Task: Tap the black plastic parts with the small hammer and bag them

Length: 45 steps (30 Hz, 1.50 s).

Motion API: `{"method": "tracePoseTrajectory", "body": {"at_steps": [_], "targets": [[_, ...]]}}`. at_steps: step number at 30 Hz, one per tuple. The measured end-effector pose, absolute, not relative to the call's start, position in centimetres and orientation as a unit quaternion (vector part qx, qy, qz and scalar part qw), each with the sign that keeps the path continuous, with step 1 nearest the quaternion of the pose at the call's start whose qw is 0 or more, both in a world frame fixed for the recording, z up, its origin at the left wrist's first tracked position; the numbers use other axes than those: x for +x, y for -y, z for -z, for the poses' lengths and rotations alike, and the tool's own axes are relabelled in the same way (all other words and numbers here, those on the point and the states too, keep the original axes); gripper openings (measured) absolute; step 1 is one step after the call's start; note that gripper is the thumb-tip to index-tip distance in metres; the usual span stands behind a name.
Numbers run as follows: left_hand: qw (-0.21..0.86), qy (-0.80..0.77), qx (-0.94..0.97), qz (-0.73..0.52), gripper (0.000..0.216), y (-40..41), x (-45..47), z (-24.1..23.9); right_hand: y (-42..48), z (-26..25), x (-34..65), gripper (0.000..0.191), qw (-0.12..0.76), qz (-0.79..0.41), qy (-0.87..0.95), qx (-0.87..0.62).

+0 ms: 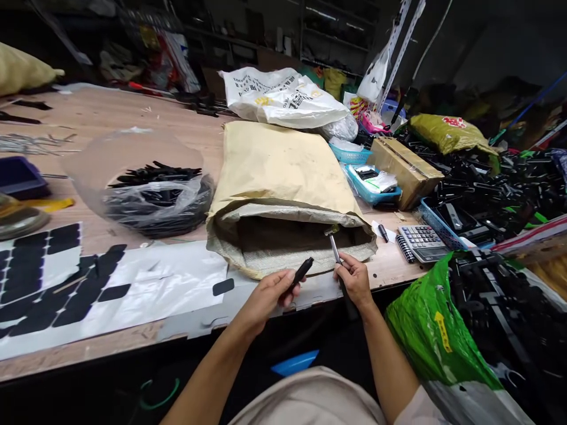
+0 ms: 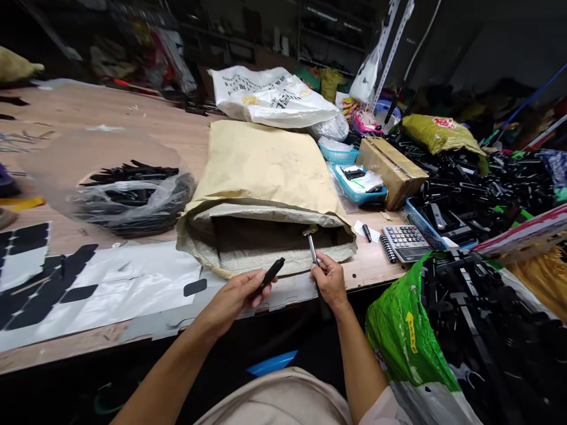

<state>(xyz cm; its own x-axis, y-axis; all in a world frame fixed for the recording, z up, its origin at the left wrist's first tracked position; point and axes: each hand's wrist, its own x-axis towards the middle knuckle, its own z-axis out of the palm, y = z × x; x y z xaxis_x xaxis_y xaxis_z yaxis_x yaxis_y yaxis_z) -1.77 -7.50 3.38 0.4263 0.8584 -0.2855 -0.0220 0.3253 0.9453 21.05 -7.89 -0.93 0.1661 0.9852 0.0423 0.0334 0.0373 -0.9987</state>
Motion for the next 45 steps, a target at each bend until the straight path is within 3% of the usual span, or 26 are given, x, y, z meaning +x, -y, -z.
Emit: {"method": "tracePoseTrajectory", "body": {"at_steps": [5, 13, 16, 19, 25, 29, 33, 38, 42, 45], "targets": [[0.815, -0.396, 0.313, -0.284, 0.049, 11.8, -2.0, -2.3, 8.1, 1.1, 21.2, 0.042, 0.546, -0.437, 0.484, -0.526], [0.848, -0.38, 0.253, -0.27, 0.049, 13.6, -1.9, -0.8, 8.4, 0.9, 21.4, 0.042, 0.546, -0.427, 0.499, -0.52], [0.788, -0.433, 0.381, -0.216, 0.053, 14.1, -1.9, 0.3, 8.8, 0.8, 21.4, 0.043, 0.573, -0.416, 0.492, -0.507], [0.646, -0.545, 0.511, -0.158, 0.052, 14.3, -2.4, 3.0, 9.4, 0.8, 21.2, 0.044, 0.625, -0.386, 0.47, -0.49], [0.427, -0.685, 0.59, -0.007, 0.036, 14.1, -3.3, 5.9, 10.2, 0.7, 20.8, 0.045, 0.695, -0.351, 0.402, -0.482], [0.475, -0.533, 0.7, 0.008, 0.037, 14.0, -1.8, 1.3, 9.8, 0.3, 20.9, 0.047, 0.732, -0.349, 0.336, -0.479], [0.534, -0.405, 0.735, -0.102, 0.039, 10.5, 2.7, -3.6, 9.3, 0.0, 21.1, 0.047, 0.759, -0.343, 0.283, -0.476], [0.347, -0.543, 0.722, -0.25, 0.032, 1.9, 10.8, -4.7, 8.7, 0.0, 21.4, 0.048, 0.771, -0.331, 0.238, -0.49], [0.278, -0.642, 0.691, -0.18, 0.042, -1.9, 15.7, -4.2, 8.4, 0.2, 21.6, 0.049, 0.771, -0.338, 0.222, -0.492], [0.268, -0.651, 0.698, -0.126, 0.037, -2.3, 16.8, -3.9, 8.4, 0.4, 21.7, 0.049, 0.762, -0.35, 0.229, -0.494]]}}
